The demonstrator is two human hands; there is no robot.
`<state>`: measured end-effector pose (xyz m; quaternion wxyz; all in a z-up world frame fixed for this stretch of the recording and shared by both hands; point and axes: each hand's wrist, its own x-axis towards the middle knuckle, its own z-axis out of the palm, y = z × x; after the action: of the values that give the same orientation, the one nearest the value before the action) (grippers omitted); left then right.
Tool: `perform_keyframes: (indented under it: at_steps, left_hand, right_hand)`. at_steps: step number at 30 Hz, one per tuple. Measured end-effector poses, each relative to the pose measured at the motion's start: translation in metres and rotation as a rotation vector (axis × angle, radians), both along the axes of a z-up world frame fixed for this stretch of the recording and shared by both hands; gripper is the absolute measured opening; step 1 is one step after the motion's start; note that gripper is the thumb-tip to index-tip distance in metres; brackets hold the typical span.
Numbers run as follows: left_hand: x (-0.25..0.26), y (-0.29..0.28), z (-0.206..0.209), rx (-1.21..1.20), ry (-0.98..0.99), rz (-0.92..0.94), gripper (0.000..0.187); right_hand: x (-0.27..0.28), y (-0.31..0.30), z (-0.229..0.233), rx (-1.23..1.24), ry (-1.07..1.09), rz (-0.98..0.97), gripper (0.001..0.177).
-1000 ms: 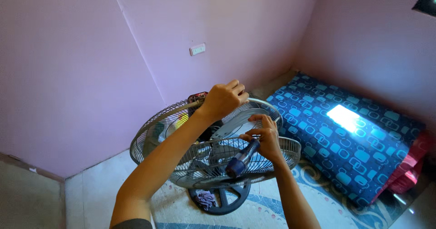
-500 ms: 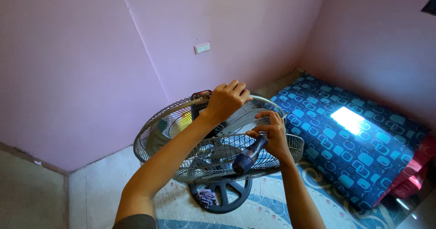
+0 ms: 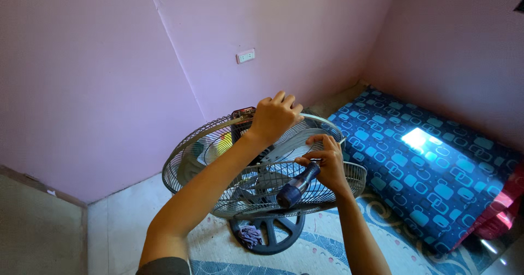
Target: The person attaches the front wire cage to an electric fan and secures it using a screwdriver. They align the cage, insert the screw, and tighten it to complete the assembly.
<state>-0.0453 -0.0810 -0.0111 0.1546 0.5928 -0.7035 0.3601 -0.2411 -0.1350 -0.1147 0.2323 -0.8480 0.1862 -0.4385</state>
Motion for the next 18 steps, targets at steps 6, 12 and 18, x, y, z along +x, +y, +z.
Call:
perform_keyframes:
  at_steps: [6,12,18]
  left_hand:
    - [0.004,0.005,-0.003,-0.009,-0.019,-0.090,0.030]
    - [0.003,0.036,0.014,-0.136,-0.034,-0.128,0.050]
    - [0.033,0.112,-0.001,-0.418,0.484,-0.050,0.036]
  right_hand:
    - [0.001,-0.002,0.003,-0.029,0.036,-0.030,0.025]
    - [0.000,-0.002,-0.002,-0.055,0.010,-0.033,0.022]
    - [-0.004,-0.009,-0.002,0.031,0.034,-0.038,0.020]
